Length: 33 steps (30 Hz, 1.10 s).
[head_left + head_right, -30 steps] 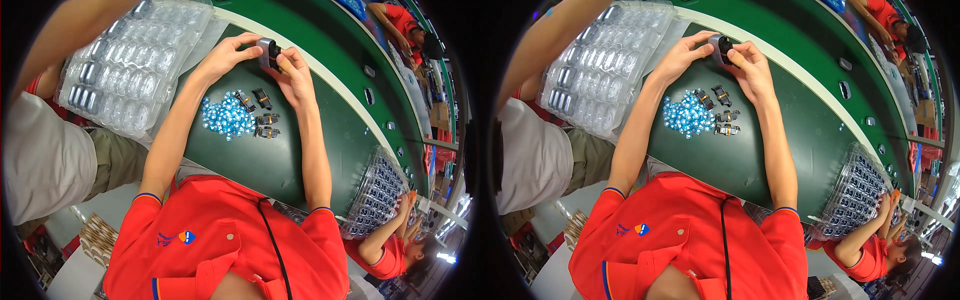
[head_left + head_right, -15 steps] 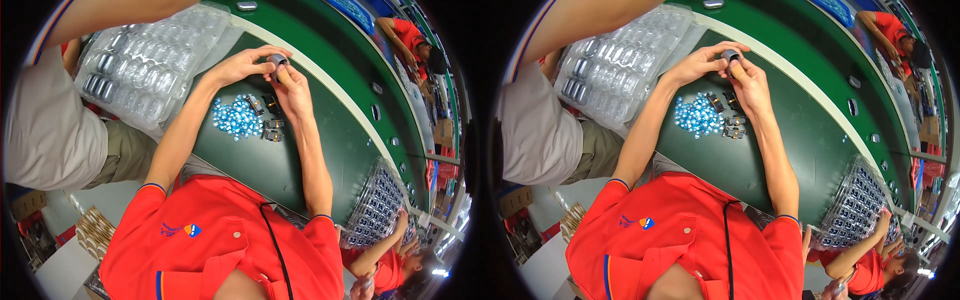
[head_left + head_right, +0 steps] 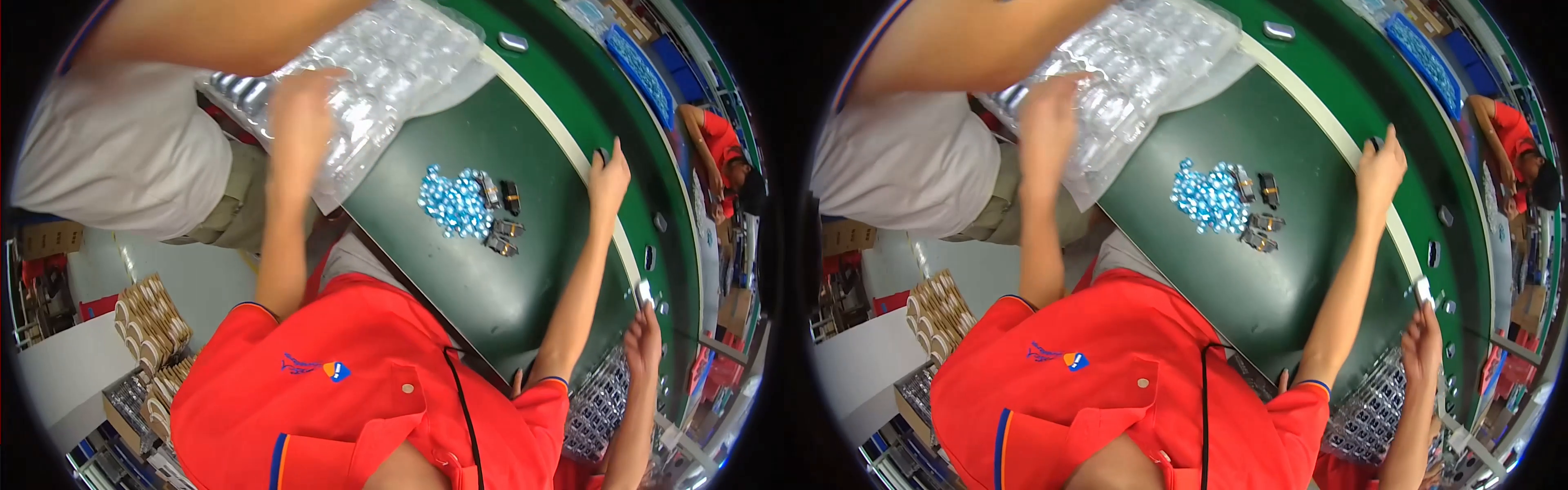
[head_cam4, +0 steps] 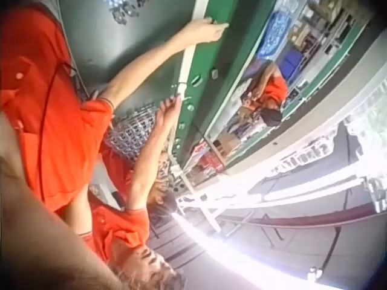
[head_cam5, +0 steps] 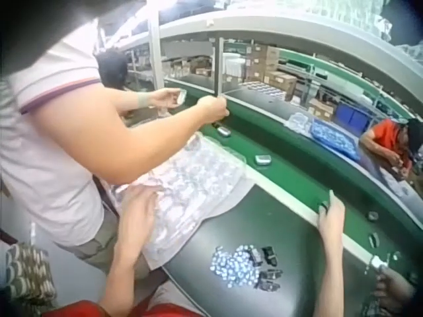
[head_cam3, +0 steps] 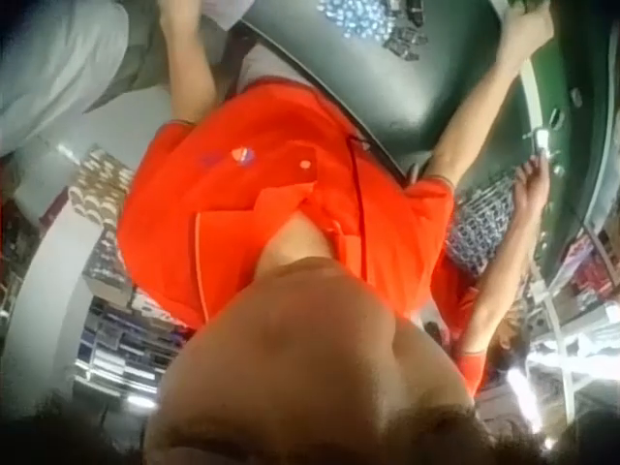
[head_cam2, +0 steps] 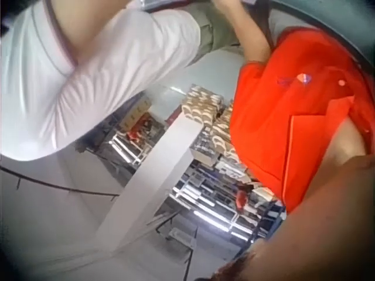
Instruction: Assembling small electronic components at a factory workbench by placing small parts into metal housings.
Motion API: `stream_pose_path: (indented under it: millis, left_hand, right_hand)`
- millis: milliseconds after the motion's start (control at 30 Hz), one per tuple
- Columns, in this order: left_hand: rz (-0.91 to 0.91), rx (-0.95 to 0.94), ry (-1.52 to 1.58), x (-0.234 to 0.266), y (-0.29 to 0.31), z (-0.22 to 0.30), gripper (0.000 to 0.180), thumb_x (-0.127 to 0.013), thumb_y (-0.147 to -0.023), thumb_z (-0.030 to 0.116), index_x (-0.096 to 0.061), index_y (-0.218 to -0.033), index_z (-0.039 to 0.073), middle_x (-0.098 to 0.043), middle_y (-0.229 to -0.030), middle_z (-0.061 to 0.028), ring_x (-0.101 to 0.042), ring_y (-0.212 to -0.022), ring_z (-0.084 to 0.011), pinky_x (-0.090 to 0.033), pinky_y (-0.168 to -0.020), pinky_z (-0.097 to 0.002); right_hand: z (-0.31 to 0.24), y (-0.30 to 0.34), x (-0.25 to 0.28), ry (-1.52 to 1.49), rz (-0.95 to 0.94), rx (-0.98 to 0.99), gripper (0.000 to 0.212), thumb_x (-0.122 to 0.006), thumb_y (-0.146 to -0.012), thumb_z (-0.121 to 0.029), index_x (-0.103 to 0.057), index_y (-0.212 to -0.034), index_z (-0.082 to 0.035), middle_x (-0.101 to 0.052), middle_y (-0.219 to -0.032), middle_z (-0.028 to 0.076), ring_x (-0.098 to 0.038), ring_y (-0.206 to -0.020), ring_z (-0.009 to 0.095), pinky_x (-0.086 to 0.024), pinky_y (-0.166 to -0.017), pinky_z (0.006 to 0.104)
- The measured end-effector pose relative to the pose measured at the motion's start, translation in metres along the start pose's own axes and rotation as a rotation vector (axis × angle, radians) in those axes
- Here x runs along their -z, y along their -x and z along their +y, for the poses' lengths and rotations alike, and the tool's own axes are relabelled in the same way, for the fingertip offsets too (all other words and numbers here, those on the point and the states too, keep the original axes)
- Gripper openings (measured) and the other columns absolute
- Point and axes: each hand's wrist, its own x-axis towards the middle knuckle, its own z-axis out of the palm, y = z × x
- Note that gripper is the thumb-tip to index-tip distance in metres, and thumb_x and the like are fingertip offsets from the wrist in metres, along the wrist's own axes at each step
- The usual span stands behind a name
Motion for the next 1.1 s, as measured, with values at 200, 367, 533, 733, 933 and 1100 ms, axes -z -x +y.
stream_pose_path:
  millis: [200, 367, 533, 733, 933, 1100]
  left_hand:
    - [-0.039, 0.357, -0.485, -0.014, -0.005, -0.076, 0.032, -0.060, -0.090, 0.013, -0.065, -0.122, 0.015, -0.067, -0.114, -0.0132, -0.059, -0.110, -0.0333, -0.042, -0.090, -0.0545]
    - [-0.165, 0.425, -0.492, -0.014, -0.016, -0.087, 0.033, -0.065, -0.091, 0.016, -0.067, -0.124, 0.019, -0.068, -0.115, -0.0097, -0.061, -0.106, -0.0295, -0.045, -0.091, -0.0466]
    - [0.241, 0.293, -0.227, -0.021, -0.005, -0.061, 0.033, -0.067, -0.089, 0.013, -0.067, -0.122, 0.014, -0.068, -0.112, -0.0071, -0.060, -0.109, -0.0261, -0.042, -0.094, -0.0480]
    - [-0.028, 0.090, 0.789, -0.088, -0.029, 0.063, 0.031, -0.069, -0.086, 0.011, -0.070, -0.117, 0.008, -0.069, -0.104, -0.0108, -0.065, -0.093, -0.0225, -0.051, -0.084, -0.0330]
    - [-0.269, 0.032, 0.970, -0.185, -0.049, 0.098, 0.037, -0.065, -0.091, 0.010, -0.066, -0.128, 0.009, -0.069, -0.108, -0.0084, -0.066, -0.094, -0.0149, -0.052, -0.085, -0.0298]
    - [-0.499, 0.205, 1.309, -0.222, -0.042, 0.100, 0.038, -0.064, -0.093, 0.010, -0.062, -0.130, 0.005, -0.068, -0.111, -0.0090, -0.065, -0.094, -0.0150, -0.052, -0.086, -0.0290]
  right_hand:
    - [-0.140, 0.044, 0.067, -0.688, -0.492, 0.245, 0.024, -0.067, -0.089, -0.014, -0.071, -0.109, -0.002, -0.070, -0.107, 0.013, -0.067, -0.091, 0.028, -0.053, -0.086, 0.0350]
    - [-0.181, 0.063, 0.039, -0.654, -0.614, 0.400, 0.019, -0.068, -0.086, -0.012, -0.072, -0.102, -0.002, -0.068, -0.100, 0.013, -0.067, -0.088, 0.028, -0.053, -0.083, 0.0357]
    - [-0.188, 0.073, 0.025, -0.586, -0.565, 0.424, 0.016, -0.069, -0.085, -0.011, -0.069, -0.097, 0.000, -0.068, -0.096, 0.015, -0.067, -0.085, 0.028, -0.053, -0.078, 0.0346]
    - [-0.176, 0.065, 0.032, -0.746, -0.572, 0.166, 0.015, -0.069, -0.086, -0.011, -0.067, -0.094, 0.001, -0.070, -0.088, 0.015, -0.069, -0.079, 0.025, -0.053, -0.074, 0.0324]
    - [-0.149, 0.046, 0.024, -0.821, -0.603, -0.027, 0.017, -0.068, -0.086, -0.010, -0.070, -0.100, -0.001, -0.071, -0.083, 0.009, -0.067, -0.076, 0.014, -0.052, -0.074, 0.0295]
    - [-0.118, 0.034, 0.006, -0.872, -0.590, -0.164, 0.023, -0.068, -0.087, -0.009, -0.072, -0.108, -0.002, -0.071, -0.087, 0.004, -0.066, -0.081, 0.011, -0.052, -0.078, 0.0273]
